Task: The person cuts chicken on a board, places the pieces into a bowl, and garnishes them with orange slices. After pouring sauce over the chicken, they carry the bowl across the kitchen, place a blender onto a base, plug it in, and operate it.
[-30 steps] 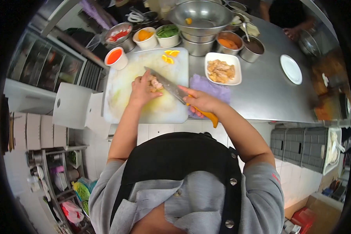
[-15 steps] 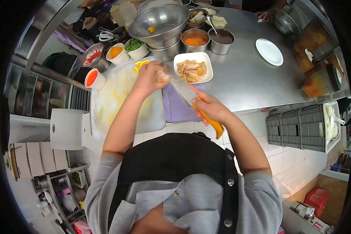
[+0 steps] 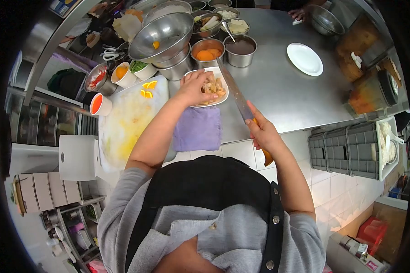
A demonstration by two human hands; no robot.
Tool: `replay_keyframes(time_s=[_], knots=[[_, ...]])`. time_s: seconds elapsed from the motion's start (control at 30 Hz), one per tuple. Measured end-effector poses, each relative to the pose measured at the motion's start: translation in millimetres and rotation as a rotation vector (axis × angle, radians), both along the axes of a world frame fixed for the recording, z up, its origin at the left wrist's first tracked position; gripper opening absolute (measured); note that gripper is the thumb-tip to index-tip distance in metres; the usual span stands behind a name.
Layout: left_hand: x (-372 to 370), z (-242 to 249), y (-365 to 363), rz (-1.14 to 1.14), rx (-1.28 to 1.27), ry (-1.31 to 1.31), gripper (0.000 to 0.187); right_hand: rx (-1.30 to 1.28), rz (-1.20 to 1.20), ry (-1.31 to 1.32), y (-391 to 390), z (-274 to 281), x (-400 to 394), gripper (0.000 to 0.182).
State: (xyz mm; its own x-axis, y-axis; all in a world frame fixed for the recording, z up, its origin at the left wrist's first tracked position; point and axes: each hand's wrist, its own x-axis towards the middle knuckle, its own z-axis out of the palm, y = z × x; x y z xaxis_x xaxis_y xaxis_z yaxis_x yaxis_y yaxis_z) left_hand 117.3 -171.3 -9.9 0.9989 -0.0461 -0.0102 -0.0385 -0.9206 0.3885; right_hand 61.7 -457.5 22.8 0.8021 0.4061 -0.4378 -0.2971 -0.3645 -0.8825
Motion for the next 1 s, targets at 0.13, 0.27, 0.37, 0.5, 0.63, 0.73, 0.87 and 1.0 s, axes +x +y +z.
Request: replay_keyframes(time_s=[0.13,0.27,0.37,0.5,0.63,0.73,0.87,1.0], knots=[[8,-4,1,0.053,-0.033,0.155,0.095,0.007,0.031,-0.038,-2,0,6,0.058],[7,0,5,0.008,0.001,0.141,0.095,0.036,0.054,-0.045,-7,0,10,0.058],[14,3,5,-0.008,0.028,0.155,0.089,0.086,0.064,-0.07,-10,-2,13,0.058],[20,8,-13,-0.028,0.139,0.206,0.078,0.141,0.057,-0.089,-12,-7,16,0.058],[-14,7,-13,0.073,0.004,-0.105,0.059,0.182,0.097,-0.121,-12,-6,12,0.059],[-50,13,14,0.19,-0.185,-0.299,0.035,0.136,0.227,-0.072,-12,3,7,0.058],[-133,-14,99,0.557,-0.225,-0.561,0.012,0.058,0.42,0.027,6,-6,-5,0.055],[-196,6,171,0.892,-0.397,-0.507,0.018,-0.008,0.519,0.04,68,-10,-11,0.053]])
